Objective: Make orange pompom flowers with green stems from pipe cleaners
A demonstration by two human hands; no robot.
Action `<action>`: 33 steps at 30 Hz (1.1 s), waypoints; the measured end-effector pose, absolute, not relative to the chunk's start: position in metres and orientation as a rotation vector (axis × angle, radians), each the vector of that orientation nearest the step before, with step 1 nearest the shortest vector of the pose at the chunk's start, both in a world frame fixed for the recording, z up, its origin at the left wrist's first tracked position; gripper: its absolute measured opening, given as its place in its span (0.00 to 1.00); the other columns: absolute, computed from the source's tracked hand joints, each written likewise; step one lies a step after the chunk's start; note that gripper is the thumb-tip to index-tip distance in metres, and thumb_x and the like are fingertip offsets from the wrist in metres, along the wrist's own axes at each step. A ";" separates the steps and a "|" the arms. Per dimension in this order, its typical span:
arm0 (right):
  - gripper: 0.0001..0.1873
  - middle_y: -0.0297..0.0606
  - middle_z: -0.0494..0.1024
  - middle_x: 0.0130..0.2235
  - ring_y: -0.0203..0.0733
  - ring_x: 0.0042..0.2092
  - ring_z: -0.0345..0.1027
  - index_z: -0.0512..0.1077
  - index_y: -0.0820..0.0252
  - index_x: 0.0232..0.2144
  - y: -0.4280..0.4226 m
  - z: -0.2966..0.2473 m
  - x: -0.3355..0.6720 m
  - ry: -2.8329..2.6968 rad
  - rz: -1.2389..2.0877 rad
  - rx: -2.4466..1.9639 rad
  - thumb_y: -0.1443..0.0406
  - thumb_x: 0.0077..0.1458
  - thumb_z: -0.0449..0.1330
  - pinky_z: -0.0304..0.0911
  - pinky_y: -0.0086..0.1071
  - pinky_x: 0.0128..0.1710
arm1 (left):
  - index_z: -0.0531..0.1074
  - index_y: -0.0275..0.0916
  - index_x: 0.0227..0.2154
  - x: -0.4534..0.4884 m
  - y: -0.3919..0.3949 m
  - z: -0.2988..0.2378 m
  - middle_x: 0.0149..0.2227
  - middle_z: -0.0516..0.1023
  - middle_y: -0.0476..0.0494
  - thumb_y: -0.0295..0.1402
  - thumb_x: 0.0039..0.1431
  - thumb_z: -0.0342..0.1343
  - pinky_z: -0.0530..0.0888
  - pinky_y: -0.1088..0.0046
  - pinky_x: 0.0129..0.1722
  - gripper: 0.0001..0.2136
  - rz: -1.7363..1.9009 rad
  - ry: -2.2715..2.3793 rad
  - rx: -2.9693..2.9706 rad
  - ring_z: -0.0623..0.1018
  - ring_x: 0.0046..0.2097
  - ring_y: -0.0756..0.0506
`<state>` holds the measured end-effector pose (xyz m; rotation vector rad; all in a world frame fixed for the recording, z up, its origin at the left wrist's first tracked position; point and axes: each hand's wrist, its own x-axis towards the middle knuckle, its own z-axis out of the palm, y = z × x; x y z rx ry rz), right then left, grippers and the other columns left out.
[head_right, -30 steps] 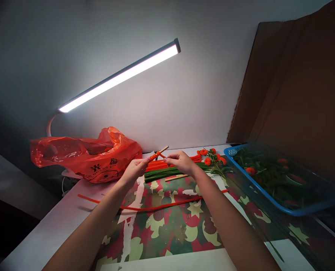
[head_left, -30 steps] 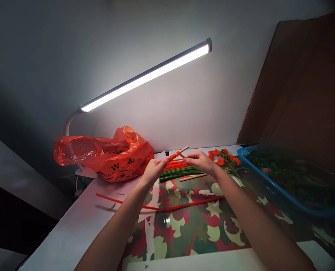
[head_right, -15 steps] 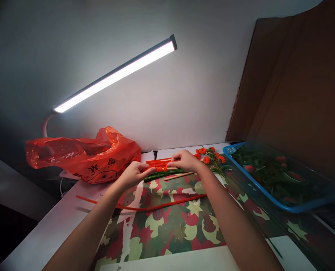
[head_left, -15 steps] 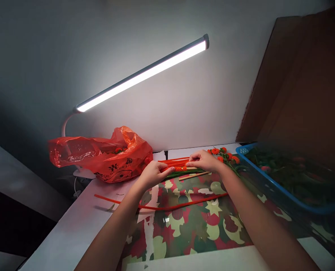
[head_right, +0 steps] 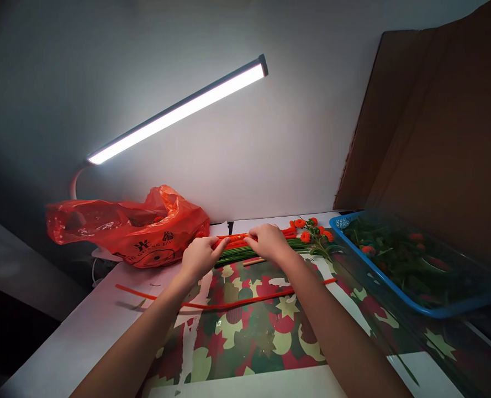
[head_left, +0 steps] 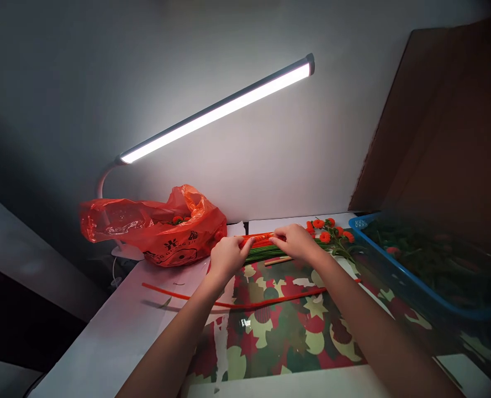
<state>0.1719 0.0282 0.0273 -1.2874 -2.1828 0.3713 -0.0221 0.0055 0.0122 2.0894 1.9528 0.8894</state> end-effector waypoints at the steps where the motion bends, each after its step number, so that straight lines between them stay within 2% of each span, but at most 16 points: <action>1: 0.20 0.30 0.58 0.16 0.34 0.22 0.48 0.56 0.59 0.13 0.029 0.026 0.171 -2.185 0.400 -1.267 0.60 0.53 0.53 0.41 0.31 0.26 | 0.59 0.39 0.13 -0.023 0.006 0.011 0.16 0.59 0.49 0.49 0.54 0.48 0.46 0.73 0.25 0.22 0.923 1.958 2.064 0.56 0.21 0.49; 8: 0.22 0.29 0.56 0.19 0.34 0.23 0.50 0.63 0.59 0.19 0.038 0.015 0.172 -2.144 0.783 -1.094 0.52 0.57 0.46 0.45 0.29 0.26 | 0.50 0.40 0.13 -0.030 0.017 0.007 0.16 0.48 0.54 0.53 0.55 0.43 0.49 0.75 0.23 0.25 1.095 1.759 1.939 0.52 0.21 0.52; 11: 0.26 0.30 0.57 0.21 0.34 0.25 0.50 0.61 0.59 0.18 0.046 0.012 0.177 -2.096 0.954 -1.000 0.47 0.55 0.44 0.48 0.29 0.27 | 0.47 0.40 0.14 -0.031 0.021 0.005 0.18 0.46 0.54 0.55 0.54 0.43 0.48 0.75 0.21 0.25 1.090 1.623 1.906 0.50 0.21 0.53; 15: 0.27 0.29 0.54 0.21 0.33 0.24 0.45 0.57 0.58 0.17 0.053 0.009 0.184 -2.041 1.115 -0.942 0.43 0.51 0.46 0.46 0.30 0.26 | 0.47 0.40 0.15 -0.032 0.023 0.002 0.19 0.44 0.54 0.55 0.53 0.45 0.46 0.74 0.21 0.25 1.089 1.533 1.884 0.48 0.22 0.54; 20: 0.28 0.28 0.55 0.20 0.31 0.23 0.43 0.58 0.59 0.17 0.053 0.005 0.183 -2.041 1.279 -0.921 0.42 0.48 0.50 0.43 0.29 0.24 | 0.48 0.40 0.15 -0.031 0.021 0.000 0.19 0.44 0.54 0.52 0.55 0.46 0.46 0.75 0.21 0.24 1.061 1.470 1.911 0.48 0.22 0.54; 26: 0.25 0.30 0.61 0.21 0.32 0.25 0.52 0.64 0.61 0.18 0.053 0.009 0.194 -2.024 1.280 -0.968 0.45 0.43 0.56 0.49 0.29 0.27 | 0.48 0.39 0.15 -0.032 0.018 0.004 0.19 0.46 0.54 0.50 0.55 0.46 0.48 0.75 0.22 0.23 0.952 1.389 2.038 0.50 0.22 0.54; 30: 0.21 0.31 0.65 0.21 0.33 0.26 0.56 0.70 0.63 0.17 0.055 0.012 0.207 -2.030 1.175 -1.039 0.50 0.44 0.59 0.51 0.29 0.27 | 0.49 0.39 0.14 -0.032 0.016 0.008 0.18 0.46 0.55 0.49 0.54 0.49 0.47 0.74 0.22 0.24 0.867 1.392 2.128 0.49 0.21 0.54; 33: 0.18 0.32 0.69 0.20 0.35 0.25 0.58 0.75 0.64 0.21 0.056 0.011 0.209 -2.020 1.041 -1.114 0.53 0.43 0.62 0.50 0.29 0.26 | 0.49 0.39 0.13 -0.030 0.013 0.011 0.16 0.47 0.55 0.48 0.53 0.50 0.46 0.73 0.22 0.24 0.782 1.432 2.235 0.49 0.21 0.53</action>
